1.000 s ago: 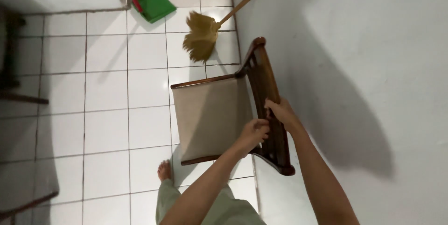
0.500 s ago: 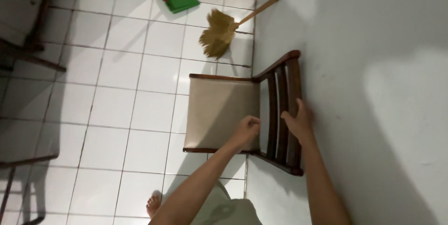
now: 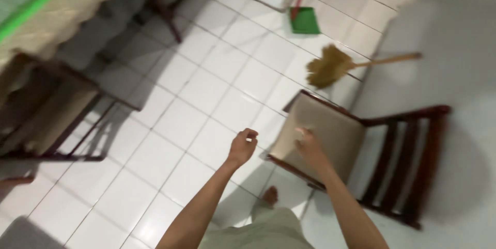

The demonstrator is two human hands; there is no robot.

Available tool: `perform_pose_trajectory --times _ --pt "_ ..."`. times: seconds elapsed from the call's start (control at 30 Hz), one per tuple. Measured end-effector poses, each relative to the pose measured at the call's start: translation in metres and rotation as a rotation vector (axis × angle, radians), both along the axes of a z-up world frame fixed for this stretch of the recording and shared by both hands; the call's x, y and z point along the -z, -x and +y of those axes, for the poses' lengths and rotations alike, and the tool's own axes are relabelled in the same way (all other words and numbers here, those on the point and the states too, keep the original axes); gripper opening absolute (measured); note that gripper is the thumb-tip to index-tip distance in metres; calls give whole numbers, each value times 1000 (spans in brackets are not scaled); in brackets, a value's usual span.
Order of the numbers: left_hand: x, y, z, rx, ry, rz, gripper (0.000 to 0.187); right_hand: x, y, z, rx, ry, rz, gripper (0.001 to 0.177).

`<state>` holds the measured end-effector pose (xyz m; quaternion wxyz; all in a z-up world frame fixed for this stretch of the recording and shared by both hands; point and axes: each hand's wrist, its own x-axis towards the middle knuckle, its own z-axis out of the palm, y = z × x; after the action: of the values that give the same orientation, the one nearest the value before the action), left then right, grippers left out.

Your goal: Sweeping the floor and moving chairs in a dining area.

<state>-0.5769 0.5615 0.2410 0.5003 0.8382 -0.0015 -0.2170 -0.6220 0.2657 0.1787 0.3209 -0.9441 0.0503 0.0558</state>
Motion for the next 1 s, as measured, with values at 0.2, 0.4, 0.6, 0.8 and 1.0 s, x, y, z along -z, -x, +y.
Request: perform_pose_trajectory --times 0.2,0.4,0.6,0.8,1.0 --pt "13 6 229 -163 -109 -147 26 -60 -36 198 9 -15 -27 41" --pt "-25 13 403 -249 -169 -172 27 -74 -53 369 2 -152 20 39" --pt "-51 -10 519 -353 -169 -269 25 -78 -107 522 -100 -220 12 35" --pt "-61 -55 623 -377 -311 -415 26 -116 -166 690 -176 -460 188 33" --pt "-76 -120 730 -346 -501 -381 46 -23 -245 844 -174 -734 325 35"
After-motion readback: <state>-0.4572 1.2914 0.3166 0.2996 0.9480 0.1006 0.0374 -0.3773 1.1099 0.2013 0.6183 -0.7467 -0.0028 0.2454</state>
